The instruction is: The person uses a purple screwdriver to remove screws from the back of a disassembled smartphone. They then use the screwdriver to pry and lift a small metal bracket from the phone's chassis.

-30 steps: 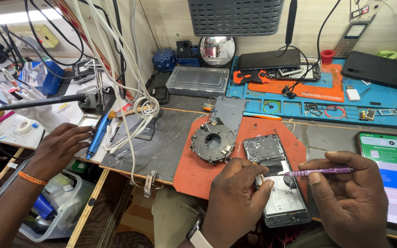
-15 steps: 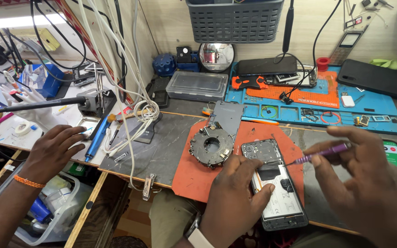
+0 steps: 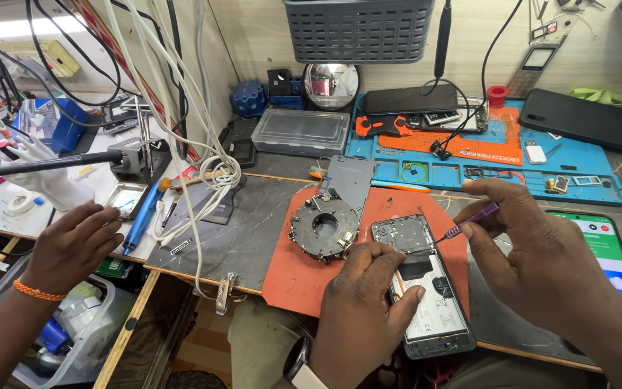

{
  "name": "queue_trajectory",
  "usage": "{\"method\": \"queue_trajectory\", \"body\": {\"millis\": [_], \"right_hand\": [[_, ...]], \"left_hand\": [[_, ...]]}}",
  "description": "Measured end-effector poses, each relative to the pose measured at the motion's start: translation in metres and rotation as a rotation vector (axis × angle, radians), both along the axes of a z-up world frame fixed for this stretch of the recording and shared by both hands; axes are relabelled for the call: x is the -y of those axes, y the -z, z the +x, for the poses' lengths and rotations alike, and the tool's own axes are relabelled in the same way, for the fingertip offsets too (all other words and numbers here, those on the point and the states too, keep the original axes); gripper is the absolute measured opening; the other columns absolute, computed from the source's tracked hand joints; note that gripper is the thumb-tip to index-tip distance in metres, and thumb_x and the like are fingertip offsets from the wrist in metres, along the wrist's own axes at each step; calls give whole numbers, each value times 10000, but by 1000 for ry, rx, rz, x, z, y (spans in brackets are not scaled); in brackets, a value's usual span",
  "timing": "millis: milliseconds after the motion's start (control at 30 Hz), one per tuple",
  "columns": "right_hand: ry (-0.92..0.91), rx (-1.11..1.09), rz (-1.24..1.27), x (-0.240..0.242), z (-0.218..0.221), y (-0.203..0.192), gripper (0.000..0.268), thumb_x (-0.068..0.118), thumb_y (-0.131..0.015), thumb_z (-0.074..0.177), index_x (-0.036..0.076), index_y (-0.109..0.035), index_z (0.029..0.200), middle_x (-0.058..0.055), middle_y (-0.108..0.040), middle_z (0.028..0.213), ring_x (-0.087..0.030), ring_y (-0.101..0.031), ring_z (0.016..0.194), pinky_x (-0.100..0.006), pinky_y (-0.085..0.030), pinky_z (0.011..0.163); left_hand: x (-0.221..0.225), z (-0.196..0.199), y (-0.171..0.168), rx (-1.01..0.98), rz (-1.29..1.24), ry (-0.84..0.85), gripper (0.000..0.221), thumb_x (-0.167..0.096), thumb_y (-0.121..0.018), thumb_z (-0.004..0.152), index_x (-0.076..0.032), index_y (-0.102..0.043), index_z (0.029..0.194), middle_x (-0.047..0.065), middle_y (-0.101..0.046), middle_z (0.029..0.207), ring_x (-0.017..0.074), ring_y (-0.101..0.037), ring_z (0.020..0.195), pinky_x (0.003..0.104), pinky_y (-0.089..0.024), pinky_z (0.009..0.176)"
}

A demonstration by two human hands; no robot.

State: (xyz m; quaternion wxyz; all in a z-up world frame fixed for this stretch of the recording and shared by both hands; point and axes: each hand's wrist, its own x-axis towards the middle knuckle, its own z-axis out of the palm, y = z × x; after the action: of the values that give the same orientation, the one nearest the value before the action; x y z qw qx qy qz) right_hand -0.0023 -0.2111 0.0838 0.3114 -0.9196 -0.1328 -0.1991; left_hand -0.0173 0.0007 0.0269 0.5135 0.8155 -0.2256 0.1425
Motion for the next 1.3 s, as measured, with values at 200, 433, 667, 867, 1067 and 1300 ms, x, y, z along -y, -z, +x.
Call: {"method": "queue_trajectory", "body": {"millis": [200,433,667,867,1067,1300], "right_hand": [[-47,-3,-24,3,2,2,463,86,-676,908,25,-519,1339,-79,-761,1008,-177,-783,835,-291,-606,583],[-91,0,13,-12,14,-10,410,59,-658,877,29,-538,1268,-101,-760,953,-214,-777,801,-341,-622,633],[-134,-84,-50,-29,30,-20,347,105,-630,899,31,-529,1222,-101,-770,938,-248,-779,782,-381,-617,644],[-65,-243,-69,-38,40,-25,357,174,-635,938,84,-538,1269,-91,-769,932,-256,-782,740,-390,-614,635],[-146,-156,-62,-35,46,-16,334,119,-606,914,55,-527,1232,-106,-761,943,-274,-764,812,-395,-603,680],[-115,-221,-57,-35,49,-12,332,133,-604,914,72,-531,1233,-102,-763,931,-278,-768,800,-409,-599,678]], "left_hand": [[-1,-1,-1,-24,-5,-9,438,-147,-838,796,24,-677,1164,141,-642,1134,283,-708,867,363,-576,693],[4,-6,9,-43,-52,-82,282,-143,-846,794,2,-718,999,90,-675,1000,183,-662,614,325,-543,558],[2,-9,19,11,-120,-105,208,-115,-843,835,-1,-688,912,86,-658,939,168,-679,642,304,-548,542],[0,-7,19,23,-115,-88,206,-109,-845,818,-5,-696,917,91,-676,984,166,-703,675,293,-560,546],[0,-6,20,10,-112,-82,219,-113,-854,820,-8,-690,919,88,-677,988,146,-702,663,285,-561,537],[0,-6,21,16,-130,-71,228,-97,-861,814,-11,-687,933,84,-671,985,132,-698,666,276,-562,536]]}}
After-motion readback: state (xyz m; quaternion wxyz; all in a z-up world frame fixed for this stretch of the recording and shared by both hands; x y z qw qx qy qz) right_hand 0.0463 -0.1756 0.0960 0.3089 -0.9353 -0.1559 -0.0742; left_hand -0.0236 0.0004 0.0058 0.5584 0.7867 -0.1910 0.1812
